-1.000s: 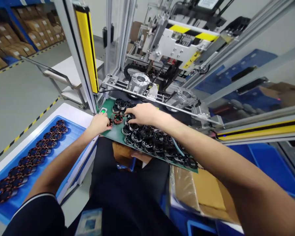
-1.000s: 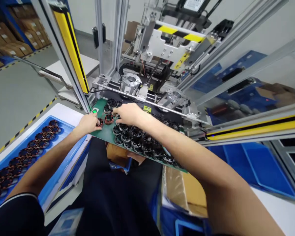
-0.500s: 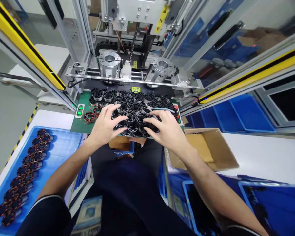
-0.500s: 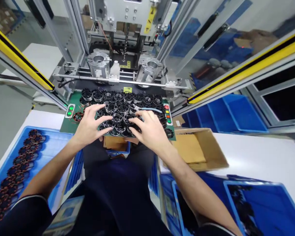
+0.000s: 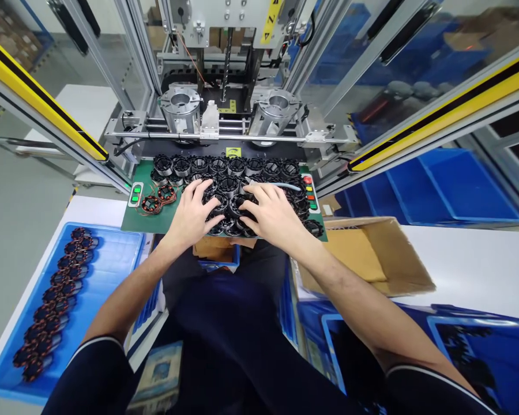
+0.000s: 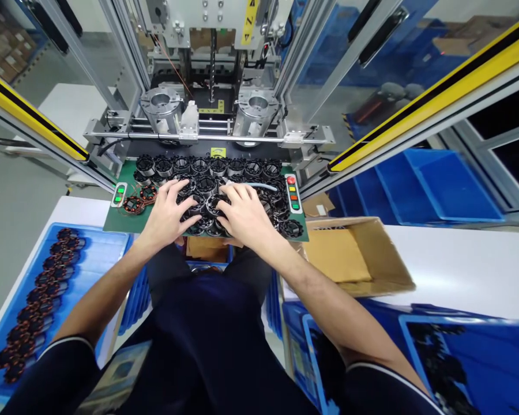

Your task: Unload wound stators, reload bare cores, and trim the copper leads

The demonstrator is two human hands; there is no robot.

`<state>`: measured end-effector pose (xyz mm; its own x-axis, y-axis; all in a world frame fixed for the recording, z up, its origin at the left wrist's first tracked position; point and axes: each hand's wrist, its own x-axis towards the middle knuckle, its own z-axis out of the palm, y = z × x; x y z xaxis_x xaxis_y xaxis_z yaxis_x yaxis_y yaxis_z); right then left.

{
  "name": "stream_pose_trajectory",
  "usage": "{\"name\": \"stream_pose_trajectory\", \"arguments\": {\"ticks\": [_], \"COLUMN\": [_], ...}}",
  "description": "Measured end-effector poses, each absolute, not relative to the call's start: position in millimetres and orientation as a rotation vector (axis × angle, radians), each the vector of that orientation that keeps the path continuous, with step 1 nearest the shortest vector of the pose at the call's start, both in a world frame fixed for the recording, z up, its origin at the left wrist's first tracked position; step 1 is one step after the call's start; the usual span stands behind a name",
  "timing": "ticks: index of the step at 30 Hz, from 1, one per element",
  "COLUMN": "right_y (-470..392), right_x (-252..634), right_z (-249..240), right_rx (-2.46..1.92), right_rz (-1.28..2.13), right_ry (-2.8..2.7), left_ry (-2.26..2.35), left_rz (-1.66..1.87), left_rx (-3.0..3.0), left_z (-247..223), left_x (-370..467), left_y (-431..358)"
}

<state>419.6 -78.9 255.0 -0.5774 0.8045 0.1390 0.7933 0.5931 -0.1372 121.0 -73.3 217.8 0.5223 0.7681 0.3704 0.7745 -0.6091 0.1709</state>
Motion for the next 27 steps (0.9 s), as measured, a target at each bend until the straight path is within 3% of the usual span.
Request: {"name": "stream_pose_trajectory", "arguments": {"ticks": [8, 13, 19, 27], "right_y": [-79.0, -53.2, 44.3, 122.8], "right_x": [433.0, 424.4, 291.6, 200.5], "right_z": [257.8, 294.1, 318.9, 269.1], "right_rx": [-1.245, -1.082, -1.163, -1.393], "right_rz": [0.163, 0.251, 0.288, 0.130], "right_ry": [-2.548, -2.449, -2.780, -3.126], "left_ry": [-1.436, -1.916, -2.222, -2.305], "left_rz": [-0.866, -1.087, -0.702, -0.341], "left_rx": [-2.726, -2.308, -2.324, -2.415], "left_z": [207.9, 219.6, 228.3, 203.6], "left_x": [110.2, 31.6, -11.7, 6.8], "left_y": [-83.6, -50.6, 30.1, 55.2]}}
